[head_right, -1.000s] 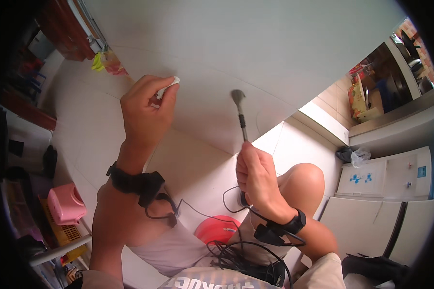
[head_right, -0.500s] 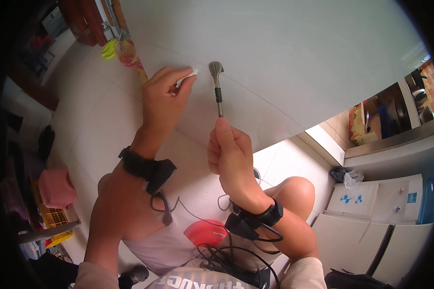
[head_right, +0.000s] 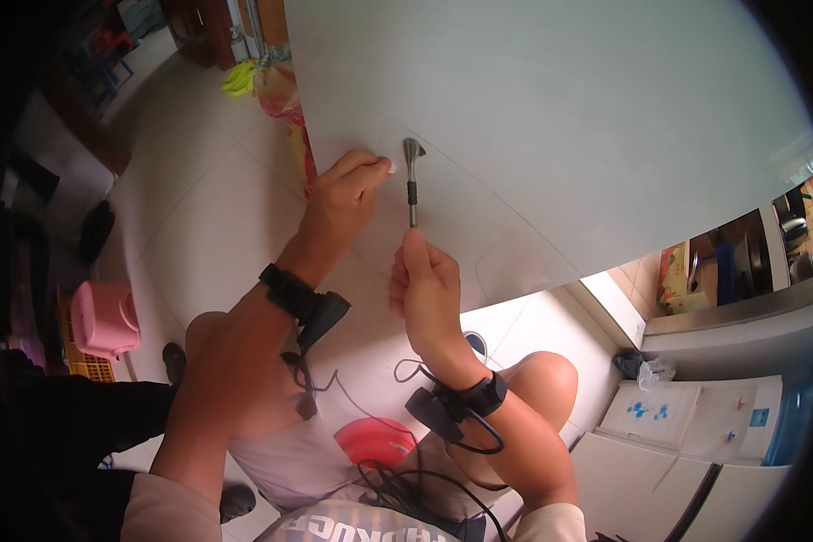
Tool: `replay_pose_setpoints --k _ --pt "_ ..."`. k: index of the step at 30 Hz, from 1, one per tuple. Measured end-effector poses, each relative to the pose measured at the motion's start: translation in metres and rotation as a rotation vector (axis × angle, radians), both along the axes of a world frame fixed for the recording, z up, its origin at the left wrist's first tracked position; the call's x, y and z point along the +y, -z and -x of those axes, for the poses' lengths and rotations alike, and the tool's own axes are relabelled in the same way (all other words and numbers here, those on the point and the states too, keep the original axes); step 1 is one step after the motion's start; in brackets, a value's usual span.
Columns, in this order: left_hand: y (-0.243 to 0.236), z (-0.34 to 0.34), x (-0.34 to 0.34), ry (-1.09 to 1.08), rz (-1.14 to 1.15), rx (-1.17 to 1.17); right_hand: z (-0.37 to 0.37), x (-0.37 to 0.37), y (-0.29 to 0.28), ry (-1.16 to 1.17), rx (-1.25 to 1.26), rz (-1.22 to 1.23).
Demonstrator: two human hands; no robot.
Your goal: Attempting to fix or fill a hole in a white tiled wall using a small tool and putty/filler.
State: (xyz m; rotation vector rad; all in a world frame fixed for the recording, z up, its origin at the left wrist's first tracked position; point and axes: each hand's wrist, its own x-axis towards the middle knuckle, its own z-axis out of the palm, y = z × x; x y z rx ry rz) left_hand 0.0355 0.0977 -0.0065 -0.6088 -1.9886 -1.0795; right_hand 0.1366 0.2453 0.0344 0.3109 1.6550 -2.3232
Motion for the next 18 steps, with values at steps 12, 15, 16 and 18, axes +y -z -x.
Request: replay_pose_setpoints --k 12,15,16,18 --pt "-0.003 0.009 -0.028 -0.293 -0.199 -0.235 0.009 -0.012 -0.002 -0.032 0.004 -0.026" --pt "-0.012 0.012 -0.034 -0.31 -0.301 -0.311 -0.017 -0.01 0.021 0.035 -0.106 0.056" --pt "-0.017 0.017 -0.033 -0.312 -0.306 -0.305 -0.023 -0.01 0.024 0.081 -0.197 0.124" --pt "-0.025 0.025 -0.032 -0.14 -0.596 -0.475 -0.027 -0.01 0.02 0.092 -0.2 0.146"
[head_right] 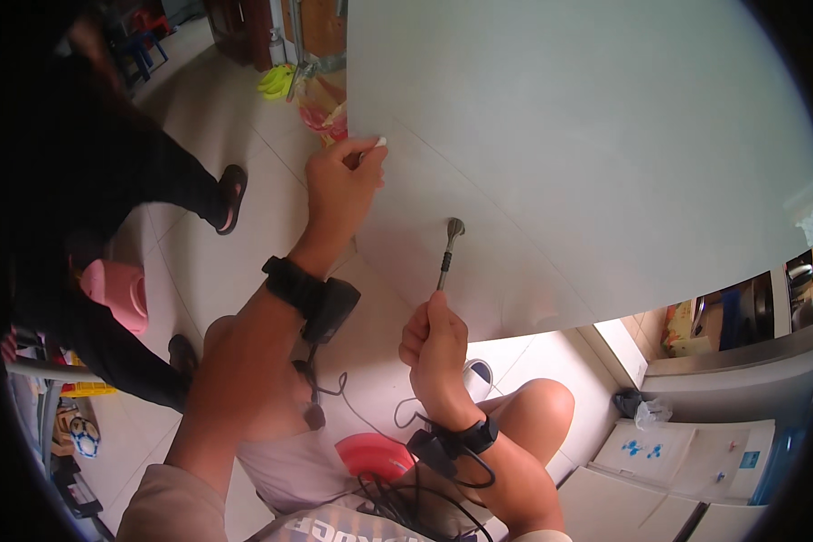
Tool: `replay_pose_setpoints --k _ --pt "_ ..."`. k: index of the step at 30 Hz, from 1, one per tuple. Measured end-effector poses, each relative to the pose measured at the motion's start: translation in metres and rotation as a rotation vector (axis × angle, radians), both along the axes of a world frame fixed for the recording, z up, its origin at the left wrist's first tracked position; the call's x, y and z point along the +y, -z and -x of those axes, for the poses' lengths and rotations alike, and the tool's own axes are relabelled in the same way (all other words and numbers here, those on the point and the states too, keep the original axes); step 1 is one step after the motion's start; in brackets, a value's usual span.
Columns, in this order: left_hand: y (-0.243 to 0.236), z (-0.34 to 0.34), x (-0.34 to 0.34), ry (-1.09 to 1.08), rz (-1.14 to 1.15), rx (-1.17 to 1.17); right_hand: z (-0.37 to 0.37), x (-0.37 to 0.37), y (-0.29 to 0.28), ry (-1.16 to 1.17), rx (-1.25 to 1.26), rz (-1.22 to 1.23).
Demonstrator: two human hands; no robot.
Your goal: Attempting to fix or fill a hole in a white tiled wall using a small tool and putty/filler.
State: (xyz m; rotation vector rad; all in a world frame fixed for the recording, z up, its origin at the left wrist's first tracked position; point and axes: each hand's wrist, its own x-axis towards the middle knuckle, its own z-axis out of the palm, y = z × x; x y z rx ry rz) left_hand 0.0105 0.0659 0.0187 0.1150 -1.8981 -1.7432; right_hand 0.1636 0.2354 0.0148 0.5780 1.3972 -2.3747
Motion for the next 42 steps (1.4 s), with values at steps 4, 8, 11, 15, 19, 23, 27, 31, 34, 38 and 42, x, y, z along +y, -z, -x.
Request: replay_pose_setpoints --k 4,8,11,15,19,23,27,31,34,38,42 --pt "-0.001 0.013 0.002 0.06 -0.179 0.007 -0.001 0.0 -0.002 0.004 0.02 0.043" --pt "0.016 0.01 0.005 -0.049 0.19 0.253 -0.001 -0.001 0.005 0.011 0.017 0.005" --pt "0.017 -0.004 0.012 0.033 0.393 0.314 0.0 -0.003 0.008 0.05 0.016 0.028" --pt "0.018 -0.02 0.011 0.298 0.577 0.234 -0.004 -0.011 0.01 0.116 0.141 -0.002" --pt "0.012 -0.031 -0.008 0.199 0.606 0.078 0.002 -0.013 0.002 0.057 0.296 -0.231" --pt "0.001 -0.035 -0.039 0.16 0.645 -0.255 0.038 -0.023 -0.005 0.002 0.396 -0.393" --pt "-0.017 -0.034 -0.059 0.051 0.572 -0.369 0.095 -0.048 -0.013 -0.114 0.578 -0.592" --pt "-0.016 -0.025 -0.062 0.017 0.602 -0.318 0.11 -0.071 0.004 -0.052 0.708 -0.737" --pt "-0.02 -0.027 -0.067 0.025 0.572 -0.332 0.087 -0.069 0.065 -0.003 0.545 -0.694" --pt "-0.027 -0.027 -0.069 0.031 0.498 -0.353 0.082 -0.072 0.084 0.029 0.528 -0.799" --pt "-0.018 -0.028 -0.073 0.005 0.442 -0.304 0.125 -0.113 0.029 0.015 0.73 -0.821"
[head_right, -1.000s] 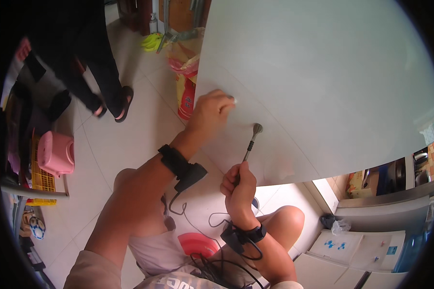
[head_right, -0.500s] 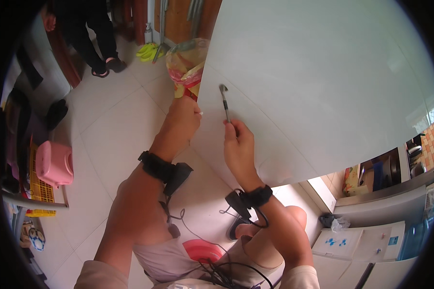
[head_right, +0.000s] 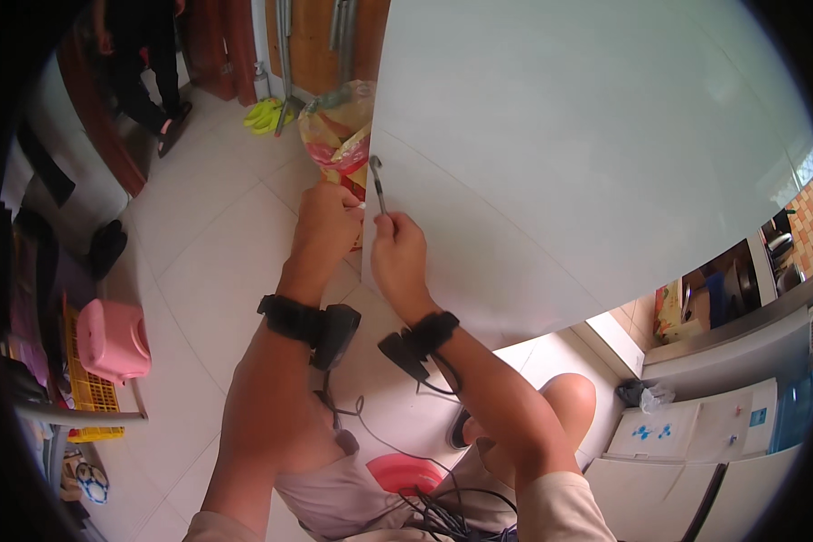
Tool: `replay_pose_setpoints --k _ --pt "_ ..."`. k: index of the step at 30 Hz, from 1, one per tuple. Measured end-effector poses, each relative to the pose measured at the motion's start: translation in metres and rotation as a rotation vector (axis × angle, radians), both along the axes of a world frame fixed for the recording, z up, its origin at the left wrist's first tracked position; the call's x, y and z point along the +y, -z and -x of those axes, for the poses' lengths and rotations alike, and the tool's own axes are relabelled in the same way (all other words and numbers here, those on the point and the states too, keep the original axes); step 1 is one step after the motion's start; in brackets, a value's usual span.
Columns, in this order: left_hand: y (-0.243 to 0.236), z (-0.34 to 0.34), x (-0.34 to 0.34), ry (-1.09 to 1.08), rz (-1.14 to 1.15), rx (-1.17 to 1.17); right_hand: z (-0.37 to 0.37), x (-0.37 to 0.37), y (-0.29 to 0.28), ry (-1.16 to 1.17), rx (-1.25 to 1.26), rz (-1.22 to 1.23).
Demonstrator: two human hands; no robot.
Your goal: Attempting to fix or fill a hole in a white tiled wall using a small tool and putty/filler.
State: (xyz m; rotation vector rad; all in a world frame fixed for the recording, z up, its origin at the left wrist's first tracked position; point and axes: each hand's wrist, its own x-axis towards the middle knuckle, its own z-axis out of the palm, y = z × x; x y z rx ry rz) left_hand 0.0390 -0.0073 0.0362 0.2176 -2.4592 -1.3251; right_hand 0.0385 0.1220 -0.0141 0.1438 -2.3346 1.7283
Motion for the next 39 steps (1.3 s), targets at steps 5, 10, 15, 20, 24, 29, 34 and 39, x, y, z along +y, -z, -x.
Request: replay_pose_setpoints --k 5,10,15,20,24,29,34,39 --pt "-0.006 -0.006 -0.008 0.004 0.015 0.056 -0.001 -0.007 0.005 -0.002 -0.017 0.092" --pt "-0.011 -0.007 -0.012 -0.012 0.007 0.005 -0.058 0.054 0.058 0.083 -0.166 0.122" --pt "-0.009 -0.019 -0.009 0.015 0.036 0.055 -0.048 0.064 -0.023 0.004 -0.122 0.162" --pt "-0.012 -0.015 0.0 0.084 0.031 -0.016 -0.077 0.085 -0.059 -0.029 -0.19 0.452" --pt "-0.008 -0.012 0.015 0.157 0.064 0.04 -0.141 0.136 -0.004 0.16 -0.467 0.511" --pt "0.0 -0.028 0.013 0.178 0.11 0.104 -0.181 0.15 -0.049 0.262 -0.27 0.627" --pt "-0.006 -0.039 0.024 0.239 0.155 0.063 -0.219 0.176 -0.016 0.387 -0.256 0.789" --pt "0.009 -0.036 0.014 0.325 0.268 0.068 -0.228 0.197 -0.005 0.394 -0.369 0.801"
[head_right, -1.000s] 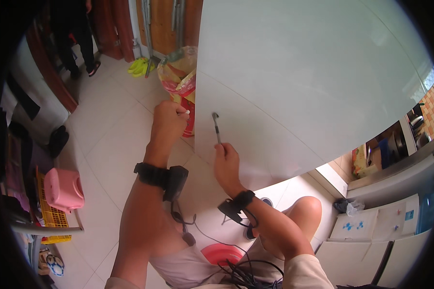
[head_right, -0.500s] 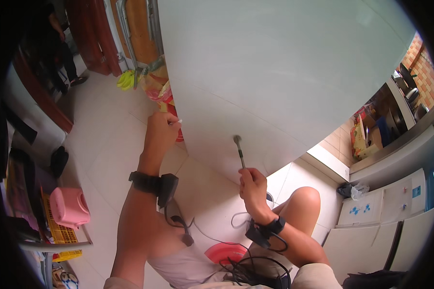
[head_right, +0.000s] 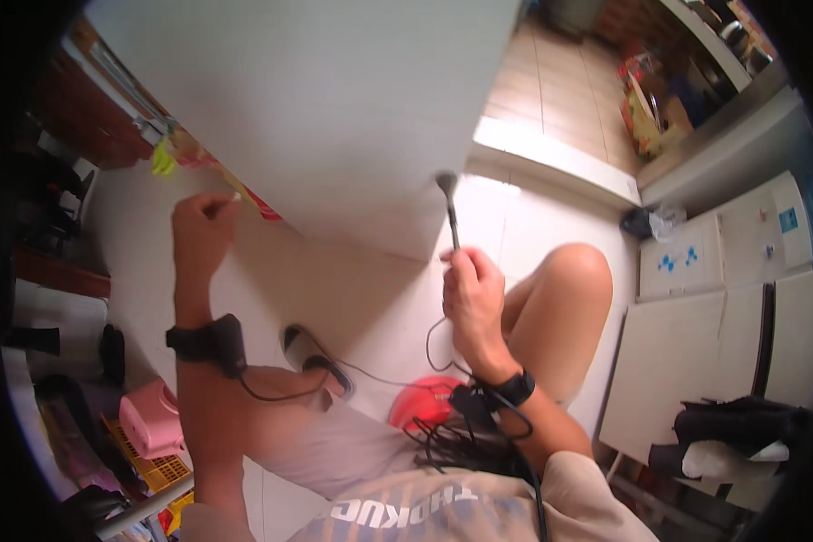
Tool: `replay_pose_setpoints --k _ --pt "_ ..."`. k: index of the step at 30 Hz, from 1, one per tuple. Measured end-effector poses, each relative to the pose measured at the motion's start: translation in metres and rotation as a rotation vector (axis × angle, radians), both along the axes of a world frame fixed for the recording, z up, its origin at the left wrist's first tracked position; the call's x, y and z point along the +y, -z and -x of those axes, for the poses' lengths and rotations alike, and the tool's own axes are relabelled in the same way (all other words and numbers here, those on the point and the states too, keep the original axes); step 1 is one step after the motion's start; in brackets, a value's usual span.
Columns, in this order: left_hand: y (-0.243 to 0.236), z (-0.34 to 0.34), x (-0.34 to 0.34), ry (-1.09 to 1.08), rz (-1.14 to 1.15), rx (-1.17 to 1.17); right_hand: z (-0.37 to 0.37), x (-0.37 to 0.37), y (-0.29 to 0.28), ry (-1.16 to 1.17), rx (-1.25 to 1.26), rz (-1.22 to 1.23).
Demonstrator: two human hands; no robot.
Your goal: Attempting to fix or fill a hole in a white tiled wall using a small tool and putty/filler.
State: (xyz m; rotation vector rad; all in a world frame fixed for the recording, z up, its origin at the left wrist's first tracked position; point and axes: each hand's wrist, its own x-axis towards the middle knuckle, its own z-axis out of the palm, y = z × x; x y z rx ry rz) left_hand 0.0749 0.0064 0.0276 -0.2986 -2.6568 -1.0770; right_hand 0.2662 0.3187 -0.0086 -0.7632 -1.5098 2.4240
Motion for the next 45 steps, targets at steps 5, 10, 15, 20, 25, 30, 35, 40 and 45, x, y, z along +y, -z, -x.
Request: replay_pose_setpoints --k 5,10,15,20,25,30,35,40,45 --pt "-0.008 -0.015 -0.003 0.025 0.003 -0.171 0.02 0.058 -0.056 -0.211 0.149 -0.653" --pt "0.0 -0.025 -0.01 -0.036 -0.013 -0.206 0.018 0.123 -0.111 -0.216 0.369 -1.076" --pt "0.005 -0.031 -0.016 -0.05 0.02 -0.238 -0.006 0.176 -0.149 -0.279 0.35 -1.355" --pt "0.005 -0.03 -0.005 0.018 0.057 -0.221 -0.052 0.23 -0.175 -0.189 0.197 -1.458" --pt "0.004 -0.025 0.005 0.042 0.036 -0.217 -0.077 0.24 -0.221 -0.001 0.083 -1.576" --pt "-0.01 -0.03 0.005 0.033 0.024 -0.19 -0.157 0.209 -0.196 0.077 -0.074 -1.37" --pt "0.001 -0.03 0.0 0.032 0.064 -0.215 -0.213 0.184 -0.107 -0.111 -0.18 -0.796" --pt "0.008 -0.024 -0.017 0.024 0.042 -0.233 -0.204 0.156 -0.048 -0.295 -0.129 -0.533" --pt "0.0 -0.018 -0.05 0.046 0.051 -0.257 -0.187 0.169 -0.05 -0.653 -0.147 -0.585"
